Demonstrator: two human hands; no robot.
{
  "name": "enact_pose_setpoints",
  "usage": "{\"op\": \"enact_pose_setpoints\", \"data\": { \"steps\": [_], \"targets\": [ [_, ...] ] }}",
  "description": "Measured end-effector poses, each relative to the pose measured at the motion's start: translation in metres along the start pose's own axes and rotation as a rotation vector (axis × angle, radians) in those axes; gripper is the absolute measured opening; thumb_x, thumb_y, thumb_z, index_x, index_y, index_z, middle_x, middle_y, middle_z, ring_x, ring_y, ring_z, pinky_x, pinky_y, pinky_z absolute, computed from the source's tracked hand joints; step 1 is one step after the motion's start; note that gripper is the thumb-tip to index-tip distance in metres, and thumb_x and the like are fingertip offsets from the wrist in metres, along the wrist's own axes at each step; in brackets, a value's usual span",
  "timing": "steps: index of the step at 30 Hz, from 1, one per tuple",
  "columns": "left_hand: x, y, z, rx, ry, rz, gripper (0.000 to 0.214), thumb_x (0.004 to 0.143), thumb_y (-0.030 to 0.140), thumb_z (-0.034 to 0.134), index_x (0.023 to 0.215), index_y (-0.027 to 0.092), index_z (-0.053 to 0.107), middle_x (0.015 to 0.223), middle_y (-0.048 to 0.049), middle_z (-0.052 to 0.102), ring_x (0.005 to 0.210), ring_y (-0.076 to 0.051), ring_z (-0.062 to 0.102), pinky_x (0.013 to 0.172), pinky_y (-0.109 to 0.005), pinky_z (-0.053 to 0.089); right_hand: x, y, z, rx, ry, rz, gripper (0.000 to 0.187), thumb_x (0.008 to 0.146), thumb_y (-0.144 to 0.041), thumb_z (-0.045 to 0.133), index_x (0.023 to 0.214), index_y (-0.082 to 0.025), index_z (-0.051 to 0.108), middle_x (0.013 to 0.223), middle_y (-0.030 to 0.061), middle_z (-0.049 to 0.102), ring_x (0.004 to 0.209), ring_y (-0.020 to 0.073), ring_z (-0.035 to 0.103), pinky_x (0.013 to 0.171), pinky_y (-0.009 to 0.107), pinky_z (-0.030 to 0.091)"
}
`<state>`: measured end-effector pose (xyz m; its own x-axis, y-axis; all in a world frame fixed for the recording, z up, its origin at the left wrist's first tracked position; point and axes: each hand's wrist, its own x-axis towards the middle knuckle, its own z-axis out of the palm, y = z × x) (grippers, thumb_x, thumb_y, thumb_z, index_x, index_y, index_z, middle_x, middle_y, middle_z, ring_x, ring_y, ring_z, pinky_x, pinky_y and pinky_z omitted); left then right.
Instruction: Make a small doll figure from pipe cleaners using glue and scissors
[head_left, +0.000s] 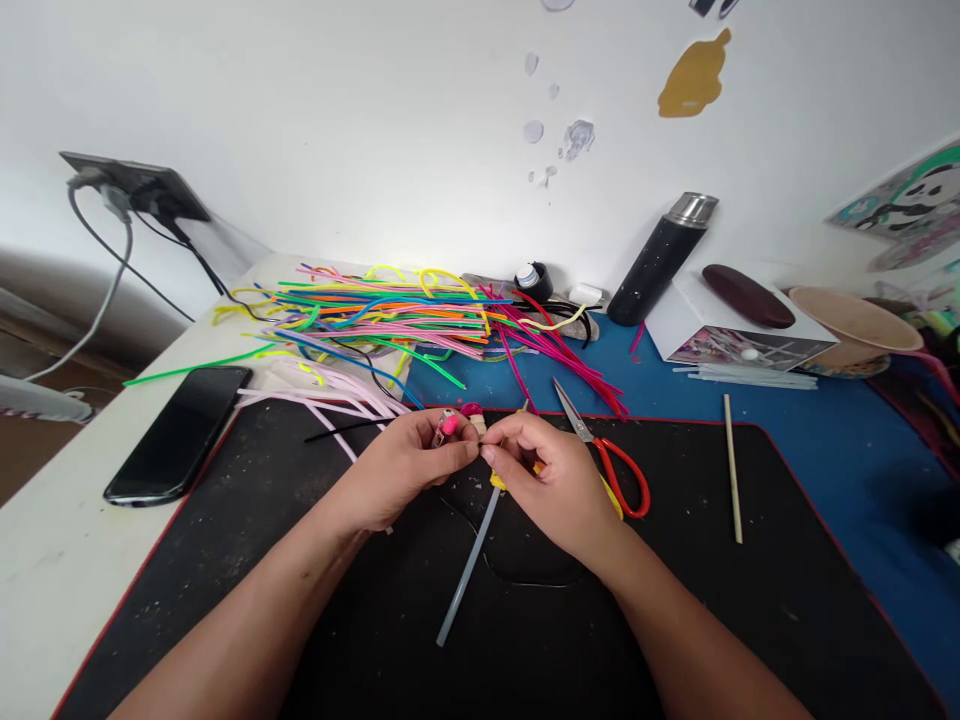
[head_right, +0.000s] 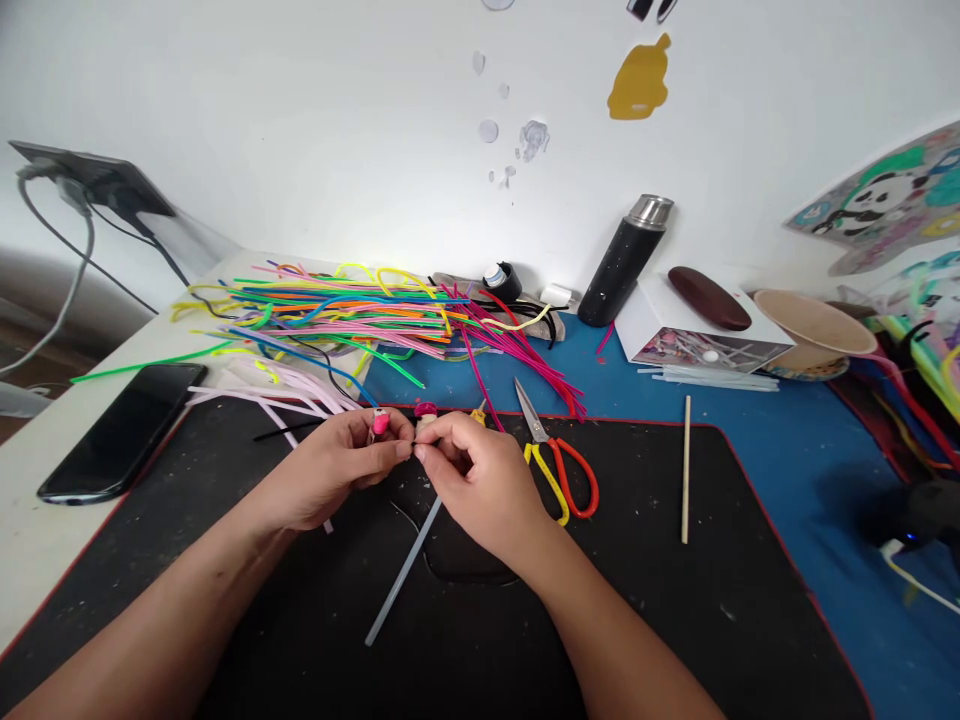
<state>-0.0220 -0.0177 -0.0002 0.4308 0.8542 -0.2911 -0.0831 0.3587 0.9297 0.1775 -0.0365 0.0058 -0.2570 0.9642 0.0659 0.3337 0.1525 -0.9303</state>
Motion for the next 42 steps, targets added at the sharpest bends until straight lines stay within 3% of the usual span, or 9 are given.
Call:
{"op": "enact_pose_setpoints", "data": {
  "steps": [17, 30, 42],
  "targets": [
    [0.0002, 0.0036, 0.0017, 0.068, 0.019, 0.008, 0.034, 0.080, 0.045, 0.081, 0.084, 0.016, 0.065, 0.065, 0.0073, 0.043, 0.055, -0.008, 0.028, 0.052, -0.024, 0.020, -0.0010, -0.0012, 0.0013, -0.040, 0.004, 0.015, 0.007, 0.096, -0.027, 0.062, 0.093, -0.023, 0.067, 0.067, -0.0040, 0.057, 0.060, 0.0141, 0.054, 0.059, 0.027, 0.041],
    [-0.0013, 0.0041, 0.0020, 0.254, 0.065, 0.104, 0.029, 0.086, 0.045, 0.076, 0.087, 0.016, 0.069, 0.076, 0.0031, 0.056, 0.070, -0.013, 0.046, 0.066, -0.024, 0.037, -0.0015, 0.0024, -0.0018, -0.040, 0.009, 0.039, 0.008, 0.096, -0.029, 0.062, 0.093, -0.023, 0.066, 0.065, -0.0052, 0.054, 0.058, 0.0132, 0.051, 0.055, 0.026, 0.038],
    [-0.0031, 0.0051, 0.0008, 0.382, 0.124, 0.151, 0.028, 0.088, 0.046, 0.075, 0.091, 0.018, 0.075, 0.074, 0.0028, 0.061, 0.065, -0.012, 0.048, 0.061, -0.023, 0.038, -0.0020, 0.0028, -0.0008, -0.036, 0.033, 0.055, 0.008, 0.095, -0.029, 0.062, 0.091, -0.023, 0.066, 0.063, -0.0060, 0.051, 0.057, 0.0131, 0.049, 0.055, 0.026, 0.037]
  ]
}}
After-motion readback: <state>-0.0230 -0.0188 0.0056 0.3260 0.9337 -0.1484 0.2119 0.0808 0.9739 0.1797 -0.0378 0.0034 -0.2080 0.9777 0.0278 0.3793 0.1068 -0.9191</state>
